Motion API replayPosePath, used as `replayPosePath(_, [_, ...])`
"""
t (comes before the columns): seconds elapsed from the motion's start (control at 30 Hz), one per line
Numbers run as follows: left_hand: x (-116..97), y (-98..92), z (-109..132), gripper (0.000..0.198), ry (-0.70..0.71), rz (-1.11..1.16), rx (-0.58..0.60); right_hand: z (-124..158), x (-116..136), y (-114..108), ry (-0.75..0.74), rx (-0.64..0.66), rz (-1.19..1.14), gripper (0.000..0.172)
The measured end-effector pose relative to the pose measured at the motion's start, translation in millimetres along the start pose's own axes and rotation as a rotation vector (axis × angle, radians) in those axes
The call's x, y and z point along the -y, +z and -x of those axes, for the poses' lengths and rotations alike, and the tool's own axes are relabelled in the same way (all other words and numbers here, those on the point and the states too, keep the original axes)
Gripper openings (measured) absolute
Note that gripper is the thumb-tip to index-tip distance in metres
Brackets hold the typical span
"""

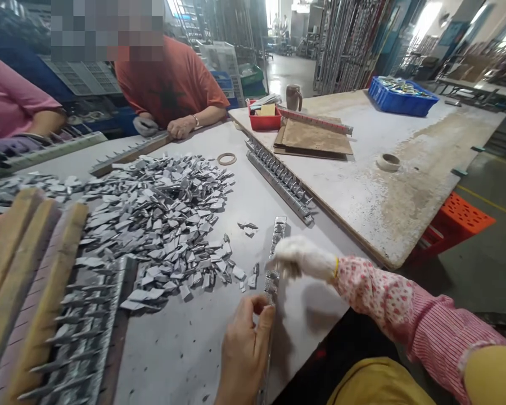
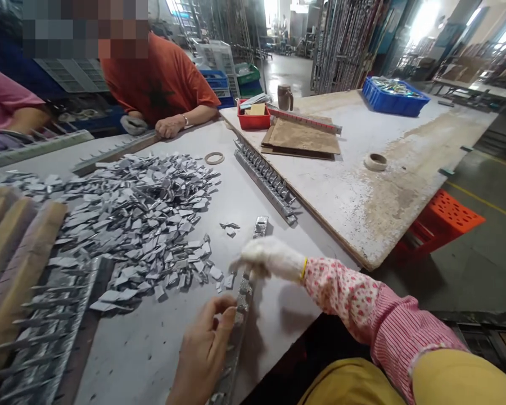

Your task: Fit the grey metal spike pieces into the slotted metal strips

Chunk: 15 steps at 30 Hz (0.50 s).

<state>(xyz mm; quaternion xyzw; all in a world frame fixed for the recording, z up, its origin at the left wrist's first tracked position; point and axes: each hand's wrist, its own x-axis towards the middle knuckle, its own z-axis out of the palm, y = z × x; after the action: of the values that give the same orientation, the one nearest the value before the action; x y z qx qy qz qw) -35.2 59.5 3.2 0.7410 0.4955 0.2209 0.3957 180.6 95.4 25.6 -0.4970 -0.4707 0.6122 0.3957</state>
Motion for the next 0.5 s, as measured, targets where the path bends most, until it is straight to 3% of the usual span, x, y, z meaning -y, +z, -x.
replayPosePath(0.1, [22.0,10.7,-2.0,0.057,0.030,0.004,0.116,-32.8,15.5,-44.9,-0.048,-0.313,0.346,0.035])
replayPosePath(0.17, [40.8,20.6,0.5,0.064,0.107,-0.037,0.173,-50.5,22.9,-66.7,0.029,-0.363,0.730,0.036])
replayPosePath(0.3, [66.7,36.4,7.5,0.066,0.190,-0.105,0.203,-73.5,27.1,-77.8,0.148,-0.243,1.302,0.042])
replayPosePath(0.43, [70.4,41.7,10.5,0.065,0.229,-0.115,0.088,-93.6,27.5,-71.5,0.159,-0.179,1.505,0.042])
replayPosePath(0.5, [69.3,42.5,10.7,0.066,0.258,-0.129,0.100,-103.3,29.7,-70.2,0.170,-0.136,1.562,0.040])
